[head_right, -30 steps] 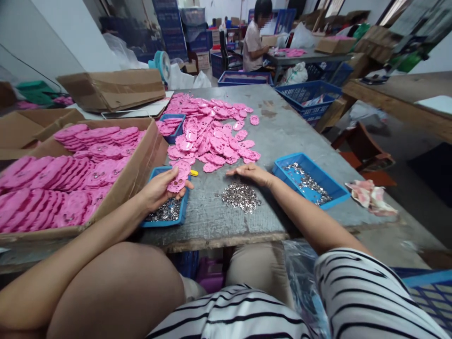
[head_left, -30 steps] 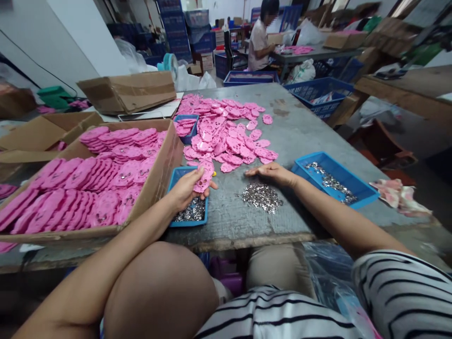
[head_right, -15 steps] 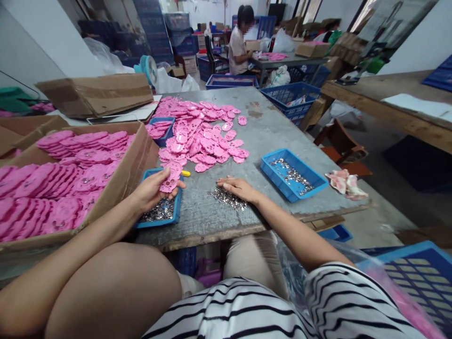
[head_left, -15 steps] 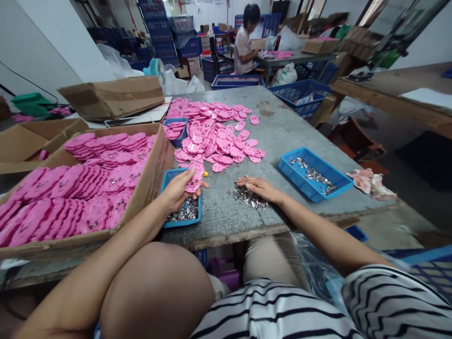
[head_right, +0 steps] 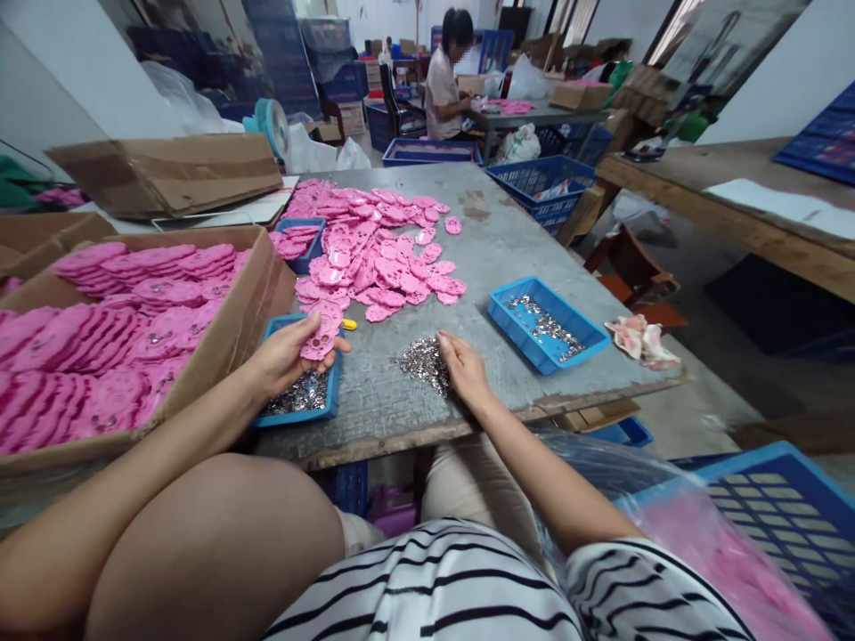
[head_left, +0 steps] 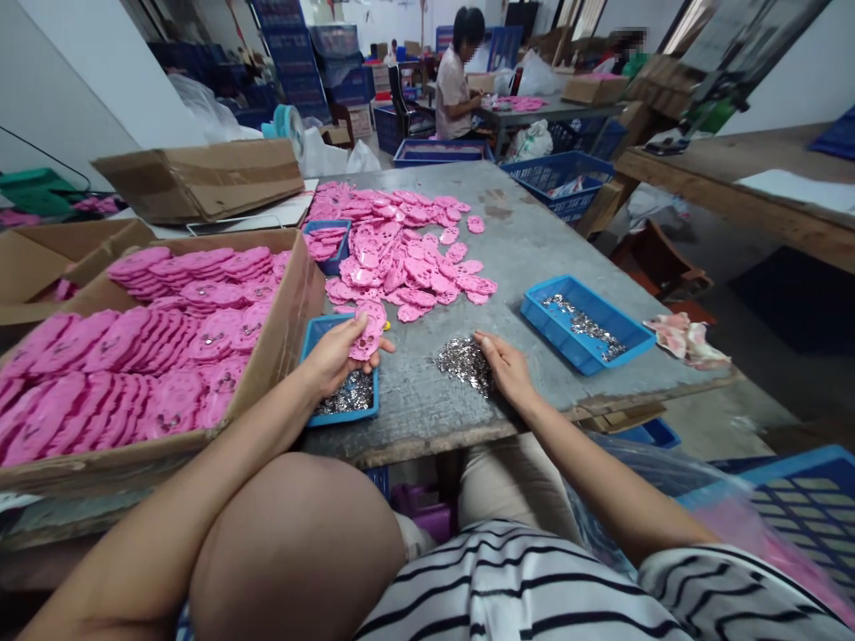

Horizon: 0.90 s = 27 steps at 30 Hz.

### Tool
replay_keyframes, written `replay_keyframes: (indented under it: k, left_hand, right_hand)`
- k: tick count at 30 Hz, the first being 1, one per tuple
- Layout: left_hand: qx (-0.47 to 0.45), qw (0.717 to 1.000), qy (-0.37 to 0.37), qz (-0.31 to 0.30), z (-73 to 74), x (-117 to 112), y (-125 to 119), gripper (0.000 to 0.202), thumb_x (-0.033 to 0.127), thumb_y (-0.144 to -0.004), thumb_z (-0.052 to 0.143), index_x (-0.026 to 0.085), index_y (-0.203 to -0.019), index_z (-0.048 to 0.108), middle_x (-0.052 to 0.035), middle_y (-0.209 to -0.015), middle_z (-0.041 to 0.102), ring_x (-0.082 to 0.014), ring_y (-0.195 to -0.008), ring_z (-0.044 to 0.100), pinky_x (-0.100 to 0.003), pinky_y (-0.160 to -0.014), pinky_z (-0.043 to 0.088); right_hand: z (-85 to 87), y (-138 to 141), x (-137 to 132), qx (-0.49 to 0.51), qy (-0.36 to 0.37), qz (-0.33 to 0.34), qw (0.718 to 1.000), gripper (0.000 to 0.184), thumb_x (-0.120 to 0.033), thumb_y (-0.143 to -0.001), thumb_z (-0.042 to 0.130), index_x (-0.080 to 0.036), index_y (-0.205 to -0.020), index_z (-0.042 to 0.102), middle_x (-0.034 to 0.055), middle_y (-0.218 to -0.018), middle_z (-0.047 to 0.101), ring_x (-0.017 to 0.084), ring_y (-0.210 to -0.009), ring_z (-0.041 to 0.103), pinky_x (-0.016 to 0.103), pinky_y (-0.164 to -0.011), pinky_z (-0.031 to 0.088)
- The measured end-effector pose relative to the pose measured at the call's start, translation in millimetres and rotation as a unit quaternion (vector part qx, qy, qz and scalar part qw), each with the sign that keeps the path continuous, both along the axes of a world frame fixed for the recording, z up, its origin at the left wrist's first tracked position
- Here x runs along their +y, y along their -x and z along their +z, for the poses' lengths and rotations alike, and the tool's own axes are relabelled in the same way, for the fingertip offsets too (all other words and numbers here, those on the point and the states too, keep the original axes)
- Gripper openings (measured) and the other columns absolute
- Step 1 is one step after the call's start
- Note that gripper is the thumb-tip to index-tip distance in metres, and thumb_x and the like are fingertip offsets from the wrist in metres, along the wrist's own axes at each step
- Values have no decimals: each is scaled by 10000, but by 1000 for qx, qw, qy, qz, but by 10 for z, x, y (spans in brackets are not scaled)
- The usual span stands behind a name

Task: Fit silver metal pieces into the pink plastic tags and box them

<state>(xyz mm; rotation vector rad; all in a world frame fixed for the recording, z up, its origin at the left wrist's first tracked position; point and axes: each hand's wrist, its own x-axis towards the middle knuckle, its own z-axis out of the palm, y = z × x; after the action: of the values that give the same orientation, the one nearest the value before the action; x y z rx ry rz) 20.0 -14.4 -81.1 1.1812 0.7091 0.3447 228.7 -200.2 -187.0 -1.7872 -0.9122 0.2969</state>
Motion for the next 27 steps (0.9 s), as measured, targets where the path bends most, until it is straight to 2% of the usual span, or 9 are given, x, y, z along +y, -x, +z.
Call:
replay_keyframes:
  k: [6,9,11,13,15,18,20,23,27]
  left_hand:
    - [1,1000,-8,-3,-14,8,-10,254,217,-1005,329,107,-881,522,-97,-647,700,-111,-395,549,-196,-353,416]
    - [2,1000,-7,-1,-8,-3,-11,264,224,-1005,335,100,-885,535,-93,-647,699,-103,-383,536,-192,-343,407]
    - [-3,1000,-4,5,-6,-11,-13,250,225,-999,357,96,-895,544,-89,-654,699,-99,-374,527,-193,-334,399]
    - [-14,1000,2,10,-17,-10,-19,217,214,-985,392,93,-905,555,-82,-667,700,-98,-374,531,-194,-328,400]
    - [-32,999,7,13,-43,1,-28,162,196,-959,453,93,-901,564,-75,-692,702,-101,-390,555,-191,-325,408]
    - [-58,998,6,7,-92,29,-36,103,195,-886,598,95,-873,575,-74,-747,704,-126,-453,626,-191,-342,443]
    - [-67,998,5,-4,-114,44,-33,139,202,-840,664,95,-871,580,-76,-770,701,-152,-499,665,-206,-369,483]
    - [-59,998,7,-15,-119,51,-21,140,185,-836,654,95,-908,575,-75,-767,697,-185,-533,693,-234,-391,519]
    - [-43,999,2,-13,-102,45,-12,121,142,-848,584,94,-956,559,-69,-732,695,-195,-515,687,-250,-377,520]
  right_hand:
    - [16,157,159,-4,-19,24,1000,649,-742,-847,407,-234,-1048,758,112,-1253,694,294,-1221,603,500,-1109,392]
    - [126,21,141,-48,-38,28,998,557,-649,-896,408,-238,-1081,735,110,-1299,666,271,-1239,583,491,-1101,392]
    - [254,-197,53,-116,-38,-26,992,471,-551,-919,418,-232,-1091,718,112,-1301,657,267,-1238,568,495,-1086,395]
    - [399,-455,-96,-211,10,-129,969,393,-449,-896,474,-199,-1092,706,145,-1267,657,294,-1212,559,514,-1056,400]
    - [529,-660,-268,-286,122,-199,929,356,-350,-837,557,-157,-1097,704,190,-1265,636,345,-1187,544,525,-1001,415]
    - [652,-734,-449,-313,322,-196,872,312,-259,-835,557,-115,-1060,718,228,-1116,675,373,-1048,591,483,-856,464]
    - [689,-638,-466,-317,396,-160,847,302,-220,-871,499,-102,-1036,723,222,-1044,692,354,-989,614,436,-809,468]
    - [711,-430,-365,-332,421,-115,836,322,-196,-903,441,-112,-1030,725,201,-1046,698,322,-979,629,389,-785,464]
    - [723,-259,-213,-358,403,-84,838,312,-211,-904,462,-116,-1043,725,197,-1023,697,318,-956,626,387,-766,460]
